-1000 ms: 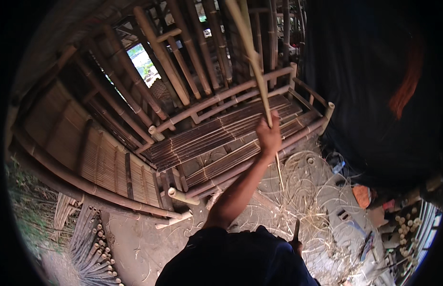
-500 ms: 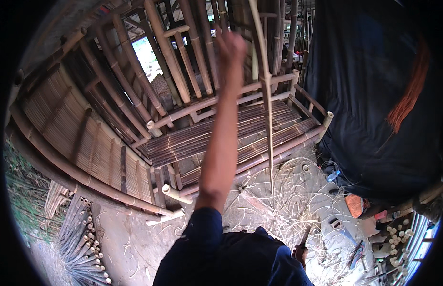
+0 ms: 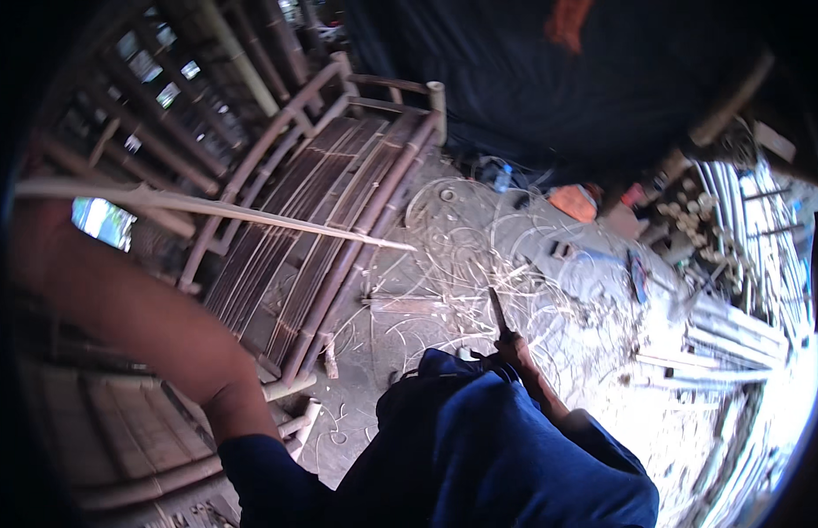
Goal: The person uses a knife to shave thin strips from bamboo poles. They hold the bamboo against a workbench and repeatedly draw the knife along the surface to remove the outer layer, creating long shavings.
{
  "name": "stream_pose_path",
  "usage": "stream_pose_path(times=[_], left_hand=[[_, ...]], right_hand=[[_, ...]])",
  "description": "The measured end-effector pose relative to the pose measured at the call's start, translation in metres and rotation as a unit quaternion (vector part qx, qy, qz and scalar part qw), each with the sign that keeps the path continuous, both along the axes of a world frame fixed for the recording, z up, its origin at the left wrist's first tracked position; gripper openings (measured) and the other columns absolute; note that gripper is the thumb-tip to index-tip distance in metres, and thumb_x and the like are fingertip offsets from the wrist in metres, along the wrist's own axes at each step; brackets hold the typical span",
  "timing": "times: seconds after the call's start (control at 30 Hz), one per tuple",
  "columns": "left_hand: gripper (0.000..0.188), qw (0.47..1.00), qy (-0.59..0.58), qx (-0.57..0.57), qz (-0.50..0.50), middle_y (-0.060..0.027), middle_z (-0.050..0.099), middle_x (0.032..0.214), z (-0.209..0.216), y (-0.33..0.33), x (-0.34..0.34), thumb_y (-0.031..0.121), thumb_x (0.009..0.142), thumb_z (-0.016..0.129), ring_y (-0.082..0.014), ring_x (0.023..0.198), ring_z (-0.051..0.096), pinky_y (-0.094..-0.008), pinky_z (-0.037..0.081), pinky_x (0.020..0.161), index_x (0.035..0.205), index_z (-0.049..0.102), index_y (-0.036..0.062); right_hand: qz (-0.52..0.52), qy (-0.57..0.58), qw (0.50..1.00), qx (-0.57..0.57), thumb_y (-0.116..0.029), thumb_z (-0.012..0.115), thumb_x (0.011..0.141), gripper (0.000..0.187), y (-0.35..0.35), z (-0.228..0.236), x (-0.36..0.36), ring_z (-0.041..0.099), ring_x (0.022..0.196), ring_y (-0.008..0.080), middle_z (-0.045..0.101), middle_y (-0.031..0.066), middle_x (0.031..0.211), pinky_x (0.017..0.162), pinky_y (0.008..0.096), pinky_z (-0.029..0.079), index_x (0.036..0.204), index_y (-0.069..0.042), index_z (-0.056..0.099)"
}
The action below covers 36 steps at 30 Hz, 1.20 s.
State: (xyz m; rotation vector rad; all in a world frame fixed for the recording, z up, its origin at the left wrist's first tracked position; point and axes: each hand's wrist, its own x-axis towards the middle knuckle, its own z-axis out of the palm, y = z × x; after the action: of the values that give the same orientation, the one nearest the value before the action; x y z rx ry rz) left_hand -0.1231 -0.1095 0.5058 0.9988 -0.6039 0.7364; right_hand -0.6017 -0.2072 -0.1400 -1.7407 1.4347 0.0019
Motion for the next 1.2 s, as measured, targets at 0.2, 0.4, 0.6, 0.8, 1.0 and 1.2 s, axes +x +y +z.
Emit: stream_pose_path(times=[0.2, 0.4, 0.6, 0.8, 1.0, 1.2], left_hand=[[0.028, 0.998, -0.06, 0.006, -0.003, -0.0133, 0.06, 0.078, -0.006, -0.016, -0.021, 0.025, 0.09, 0.048, -0.0197, 0.056, 0.052, -0.0313, 0.045, 0.05, 0.096, 0.058, -0.0001], [0.038, 0.983, -0.107, -0.024, -0.147, -0.0104, 0.05, 0.056, -0.027, -0.039, -0.07, 0.034, 0.096, 0.032, -0.0163, 0.042, 0.041, -0.0273, 0.036, 0.038, 0.08, 0.052, 0.0062], [0.054, 0.941, -0.16, -0.035, -0.297, -0.0068, 0.044, 0.055, -0.068, -0.045, -0.097, 0.049, 0.102, 0.021, -0.0172, 0.045, 0.042, -0.0262, 0.034, 0.04, 0.074, 0.047, 0.0102], [0.06, 0.981, -0.077, 0.013, -0.175, -0.0039, 0.039, 0.054, -0.093, -0.068, -0.129, 0.06, 0.1, 0.015, -0.0119, 0.043, 0.035, -0.0214, 0.03, 0.041, 0.075, 0.04, 0.0107], [0.058, 0.926, -0.157, -0.059, -0.338, -0.0027, 0.039, 0.054, -0.101, -0.078, -0.13, 0.057, 0.101, 0.024, -0.0098, 0.041, 0.031, -0.0193, 0.027, 0.04, 0.076, 0.043, 0.0079], [0.033, 0.977, -0.132, 0.022, -0.165, 0.0004, 0.045, 0.054, -0.109, -0.075, -0.152, 0.028, 0.094, 0.066, -0.0062, 0.044, 0.039, -0.0219, 0.03, 0.044, 0.073, 0.056, 0.0041]], right_hand=[[0.063, -0.038, 0.992, -0.107, -0.028, 0.066, 0.08, 0.034, 0.013, -0.016, -0.007, 0.065, 0.086, 0.0408, 0.063, 0.0243, 0.087, 0.073, 0.0483, 0.052, 0.101, -0.001, 0.061], [-0.044, -0.111, 0.987, -0.104, -0.025, 0.068, 0.078, 0.025, 0.023, -0.032, -0.017, 0.063, 0.075, 0.0309, 0.062, 0.0165, 0.081, 0.063, 0.0425, 0.049, 0.085, -0.001, 0.062], [-0.07, -0.14, 0.984, -0.081, -0.021, 0.07, 0.076, 0.021, 0.023, -0.032, -0.015, 0.061, 0.066, 0.0245, 0.061, 0.0115, 0.073, 0.057, 0.0393, 0.047, 0.078, -0.002, 0.063], [-0.07, -0.203, 0.976, -0.035, -0.022, 0.066, 0.082, 0.022, 0.019, -0.003, -0.019, 0.056, 0.058, 0.0157, 0.056, 0.0055, 0.066, 0.052, 0.0339, 0.047, 0.08, -0.001, 0.057], [-0.147, -0.252, 0.952, 0.089, -0.026, 0.063, 0.087, 0.026, -0.004, 0.091, 0.007, 0.05, 0.048, 0.0125, 0.051, 0.001, 0.064, 0.039, 0.0304, 0.038, 0.095, -0.008, 0.047], [-0.114, -0.313, 0.94, 0.074, -0.034, 0.067, 0.086, 0.034, -0.027, 0.156, 0.037, 0.046, 0.047, 0.0112, 0.048, -0.0007, 0.065, 0.04, 0.0298, 0.038, 0.098, -0.009, 0.048]])
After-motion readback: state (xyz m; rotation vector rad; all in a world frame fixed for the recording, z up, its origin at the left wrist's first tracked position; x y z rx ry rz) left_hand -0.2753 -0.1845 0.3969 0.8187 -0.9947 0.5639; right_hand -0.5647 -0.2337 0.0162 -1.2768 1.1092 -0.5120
